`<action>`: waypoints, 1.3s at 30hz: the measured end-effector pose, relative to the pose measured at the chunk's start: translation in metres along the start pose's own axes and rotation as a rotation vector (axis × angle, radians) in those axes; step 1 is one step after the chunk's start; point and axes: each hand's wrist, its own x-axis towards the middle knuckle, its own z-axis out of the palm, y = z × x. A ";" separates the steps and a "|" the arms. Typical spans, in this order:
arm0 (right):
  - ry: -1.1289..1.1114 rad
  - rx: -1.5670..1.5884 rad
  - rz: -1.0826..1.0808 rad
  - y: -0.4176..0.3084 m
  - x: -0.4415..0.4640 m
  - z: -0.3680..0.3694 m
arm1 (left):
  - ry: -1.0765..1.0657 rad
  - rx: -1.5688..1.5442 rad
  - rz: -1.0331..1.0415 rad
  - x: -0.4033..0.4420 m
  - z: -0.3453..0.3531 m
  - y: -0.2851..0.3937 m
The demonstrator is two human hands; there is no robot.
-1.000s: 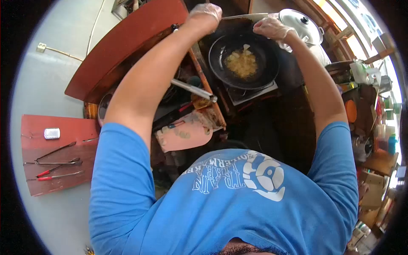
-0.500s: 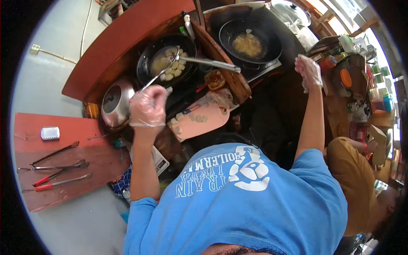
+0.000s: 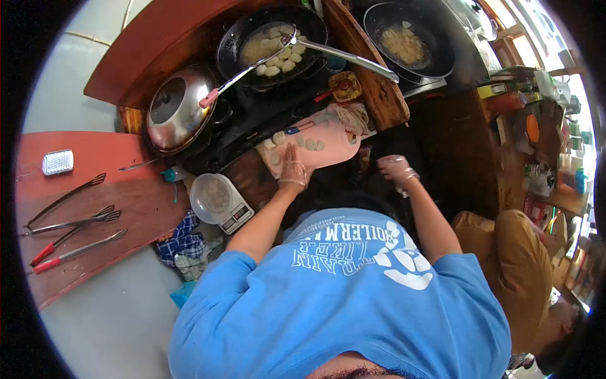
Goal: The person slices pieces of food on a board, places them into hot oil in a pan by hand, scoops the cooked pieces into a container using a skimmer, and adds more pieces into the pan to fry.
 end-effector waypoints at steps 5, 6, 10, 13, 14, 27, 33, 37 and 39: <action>0.363 -0.887 -0.999 -0.010 0.074 0.080 | -0.170 0.214 0.127 0.035 0.023 0.001; 0.355 -0.891 -1.001 -0.027 0.074 0.091 | -0.168 0.212 0.119 0.042 0.023 0.003; 0.278 -1.224 -0.676 -0.080 0.082 0.113 | -0.285 0.276 0.192 0.063 0.036 0.011; 0.099 -1.447 -0.501 -0.087 0.107 0.127 | -0.272 0.158 0.204 0.080 0.054 0.009; 0.357 -1.209 -0.771 -0.075 0.117 0.134 | -0.258 0.153 0.260 0.084 0.059 0.009; 0.443 -0.436 -0.738 -0.087 0.021 0.074 | -0.198 0.207 0.218 0.118 0.063 0.044; 0.473 -0.344 -0.383 -0.061 0.013 0.081 | 0.045 0.121 0.112 0.110 0.091 0.042; 0.526 -0.423 -0.509 -0.052 0.027 0.099 | -0.025 0.297 0.178 0.110 0.086 0.034; 0.519 -0.377 -0.485 -0.049 0.027 0.112 | -0.118 0.314 0.209 0.106 0.071 0.024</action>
